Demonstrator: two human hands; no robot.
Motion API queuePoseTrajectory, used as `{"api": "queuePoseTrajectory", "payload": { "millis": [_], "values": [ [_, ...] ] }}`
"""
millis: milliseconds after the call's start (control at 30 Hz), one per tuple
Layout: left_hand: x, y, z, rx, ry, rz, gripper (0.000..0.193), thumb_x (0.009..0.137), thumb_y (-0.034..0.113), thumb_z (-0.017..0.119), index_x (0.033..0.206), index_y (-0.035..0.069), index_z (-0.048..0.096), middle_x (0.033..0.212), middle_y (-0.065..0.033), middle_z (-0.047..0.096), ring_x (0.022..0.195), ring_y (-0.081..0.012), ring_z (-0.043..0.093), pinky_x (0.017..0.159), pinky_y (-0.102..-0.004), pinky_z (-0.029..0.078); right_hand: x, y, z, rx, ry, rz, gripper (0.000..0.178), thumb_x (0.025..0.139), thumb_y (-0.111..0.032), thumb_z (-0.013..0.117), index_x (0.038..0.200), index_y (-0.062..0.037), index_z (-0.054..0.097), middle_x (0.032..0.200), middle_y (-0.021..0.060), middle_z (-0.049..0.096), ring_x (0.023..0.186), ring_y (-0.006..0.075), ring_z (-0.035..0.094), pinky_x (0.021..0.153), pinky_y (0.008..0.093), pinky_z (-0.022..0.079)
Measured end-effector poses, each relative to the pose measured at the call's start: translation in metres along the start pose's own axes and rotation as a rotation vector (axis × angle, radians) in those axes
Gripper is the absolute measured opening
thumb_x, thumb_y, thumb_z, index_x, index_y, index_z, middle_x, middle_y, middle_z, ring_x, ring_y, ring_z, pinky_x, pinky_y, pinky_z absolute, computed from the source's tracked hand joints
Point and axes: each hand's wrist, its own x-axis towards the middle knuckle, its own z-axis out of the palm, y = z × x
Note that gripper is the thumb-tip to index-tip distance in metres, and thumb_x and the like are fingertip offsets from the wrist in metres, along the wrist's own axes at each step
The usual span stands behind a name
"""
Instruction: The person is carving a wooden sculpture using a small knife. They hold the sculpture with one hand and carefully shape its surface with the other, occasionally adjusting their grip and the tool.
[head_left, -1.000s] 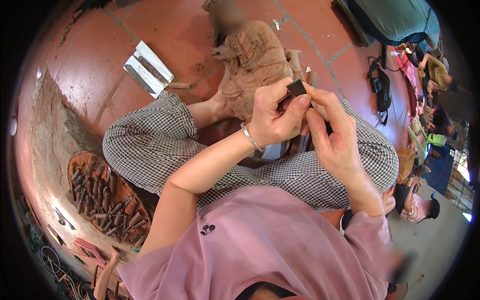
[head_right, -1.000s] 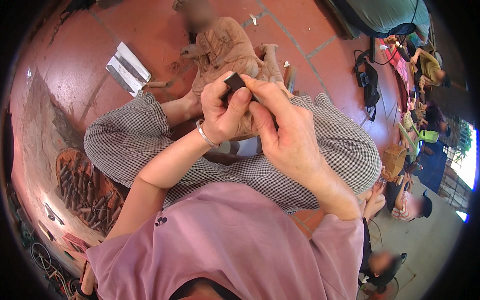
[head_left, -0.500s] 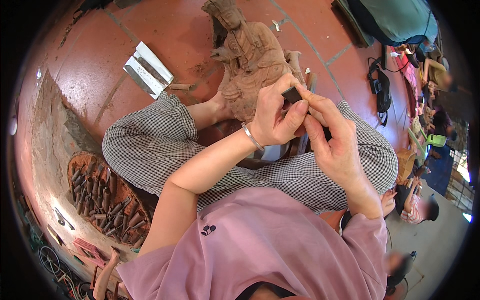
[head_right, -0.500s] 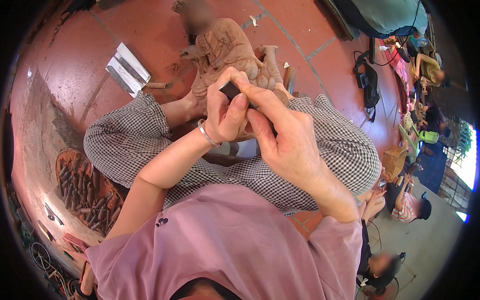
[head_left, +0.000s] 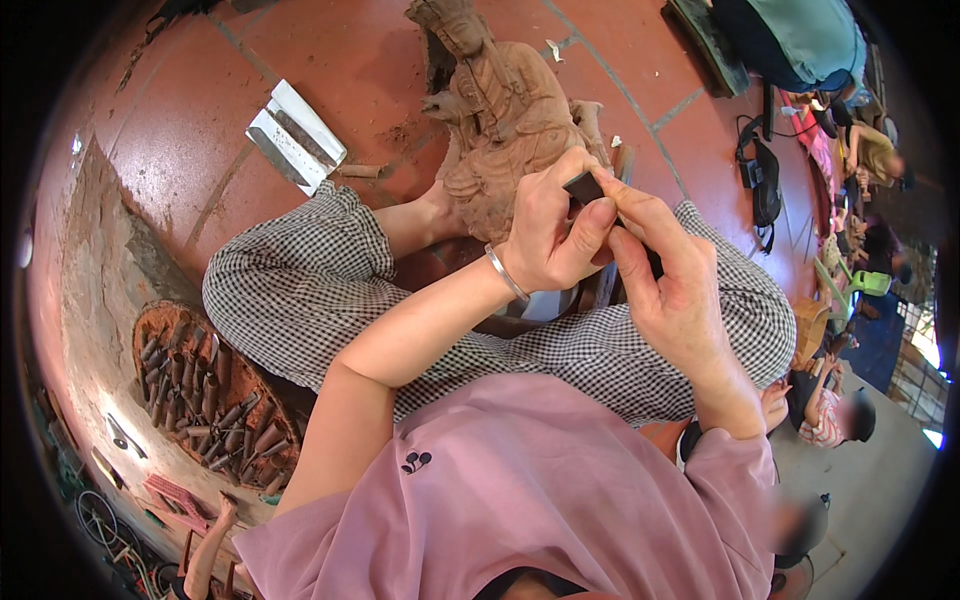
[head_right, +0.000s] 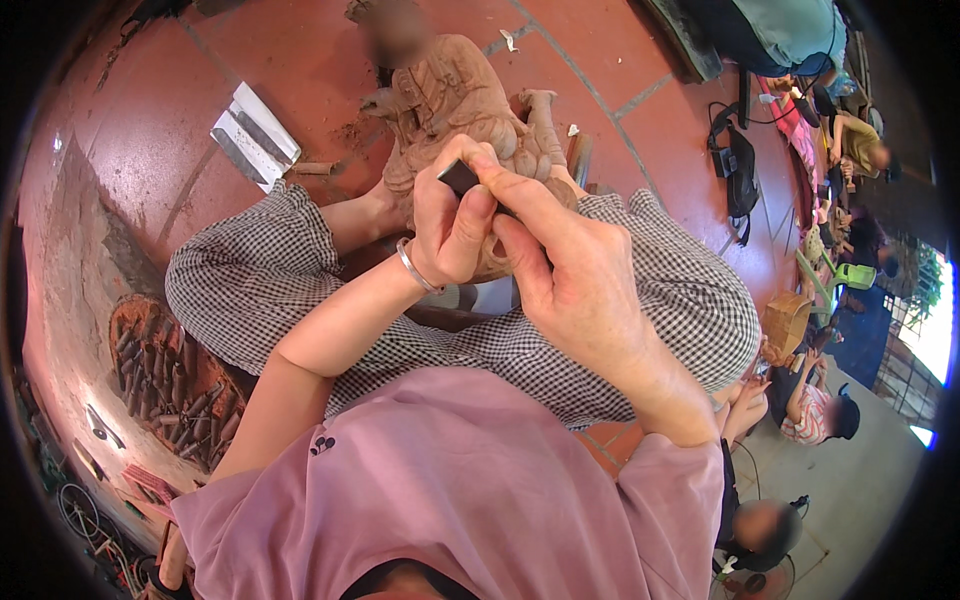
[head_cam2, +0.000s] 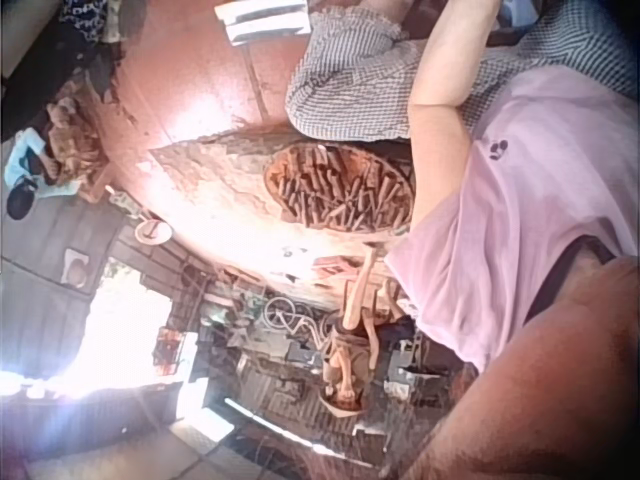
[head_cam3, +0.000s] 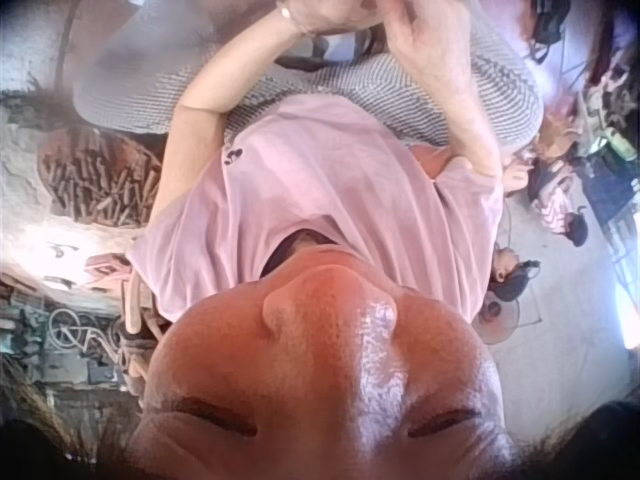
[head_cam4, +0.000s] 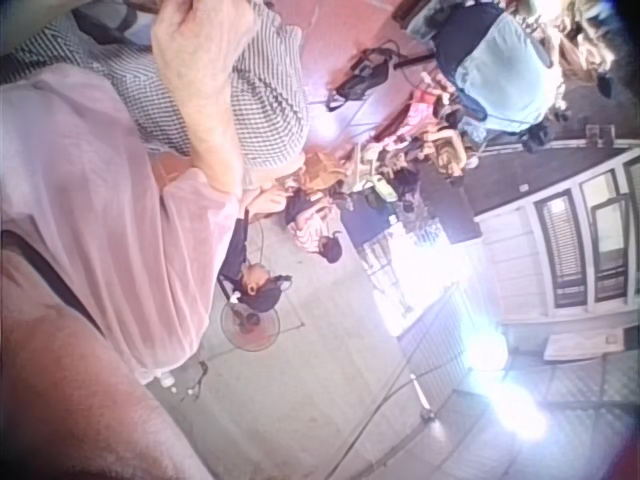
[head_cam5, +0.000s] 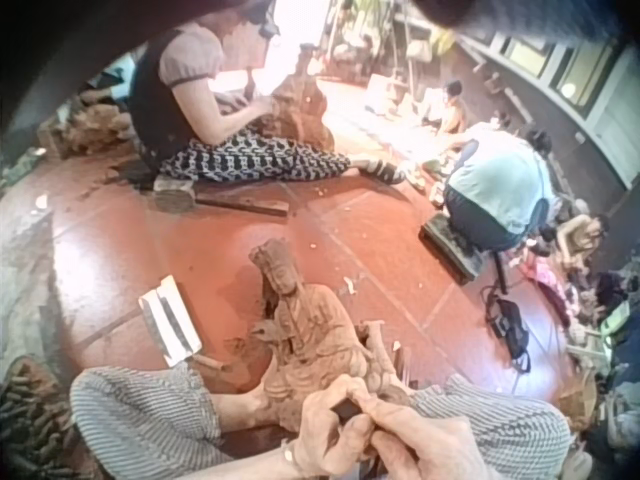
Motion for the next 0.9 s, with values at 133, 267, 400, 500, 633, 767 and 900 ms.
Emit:
{"api": "queuePoseTrajectory", "payload": {
  "millis": [133,267,400,500,633,767,900],
  "values": [
    [-0.003,-0.001,0.002,-0.059,0.013,-0.065,0.031,0.097,0.032,0.057,0.093,0.001,0.056,0.060,-0.0065,0.060,0.051,-0.0190,0.060,0.050,-0.0293,0.044,0.001,-0.002,0.000,-0.001,-0.009,0.007,0.033,0.089,0.000,0.059,0.122,-0.0041,0.062,0.102,0.0152,0.070,0.082,0.0310,0.071,0.067,0.0336,0.057],
    [-0.001,0.002,0.001,-0.013,0.010,-0.053,0.031,0.096,0.031,0.057,0.090,0.001,0.056,0.058,-0.0058,0.058,0.050,-0.0186,0.058,0.049,-0.0294,0.043,0.001,0.000,0.000,-0.007,-0.002,-0.021,0.034,0.089,0.000,0.059,0.123,-0.0036,0.061,0.103,0.0155,0.070,0.083,0.0313,0.071,0.068,0.0337,0.057],
    [-0.003,0.001,0.002,-0.017,0.027,-0.025,0.029,0.096,0.029,0.059,0.088,0.001,0.056,0.057,-0.0051,0.056,0.049,-0.0168,0.056,0.047,-0.0285,0.042,0.001,0.000,0.000,0.002,0.003,-0.025,0.035,0.090,0.000,0.058,0.124,-0.0032,0.061,0.105,0.0156,0.069,0.084,0.0315,0.071,0.068,0.0337,0.057],
    [-0.002,0.004,0.001,0.018,0.030,-0.015,0.027,0.095,0.027,0.060,0.087,0.002,0.055,0.057,-0.0047,0.055,0.048,-0.0154,0.054,0.047,-0.0278,0.041,0.001,-0.001,-0.001,-0.006,-0.005,-0.018,0.035,0.090,0.000,0.058,0.125,-0.0033,0.060,0.106,0.0156,0.069,0.084,0.0313,0.071,0.068,0.0338,0.057],
    [-0.001,0.006,0.001,0.086,0.039,0.001,0.025,0.094,0.024,0.061,0.085,0.002,0.056,0.056,-0.0039,0.053,0.047,-0.0143,0.052,0.046,-0.0278,0.040,0.000,-0.002,-0.001,-0.006,-0.003,-0.001,0.035,0.090,0.000,0.058,0.125,-0.0033,0.060,0.106,0.0166,0.069,0.084,0.0309,0.071,0.068,0.0339,0.057],
    [0.000,0.007,0.005,0.085,0.064,-0.026,0.024,0.093,0.022,0.063,0.082,0.002,0.056,0.056,-0.0030,0.052,0.046,-0.0133,0.049,0.045,-0.0274,0.038,-0.002,0.004,-0.002,-0.009,0.024,-0.021,0.038,0.089,0.002,0.058,0.126,-0.0031,0.059,0.102,0.0177,0.069,0.084,0.0315,0.071,0.069,0.0341,0.056],
    [0.005,0.011,0.009,0.048,0.088,-0.131,0.022,0.090,0.018,0.067,0.081,0.003,0.056,0.056,-0.0010,0.049,0.047,-0.0092,0.047,0.045,-0.0256,0.036,-0.001,0.009,-0.002,-0.016,0.063,-0.009,0.039,0.089,0.005,0.057,0.128,-0.0020,0.057,0.095,0.0159,0.069,0.078,0.0271,0.071,0.068,0.0313,0.055]
  ]
}}
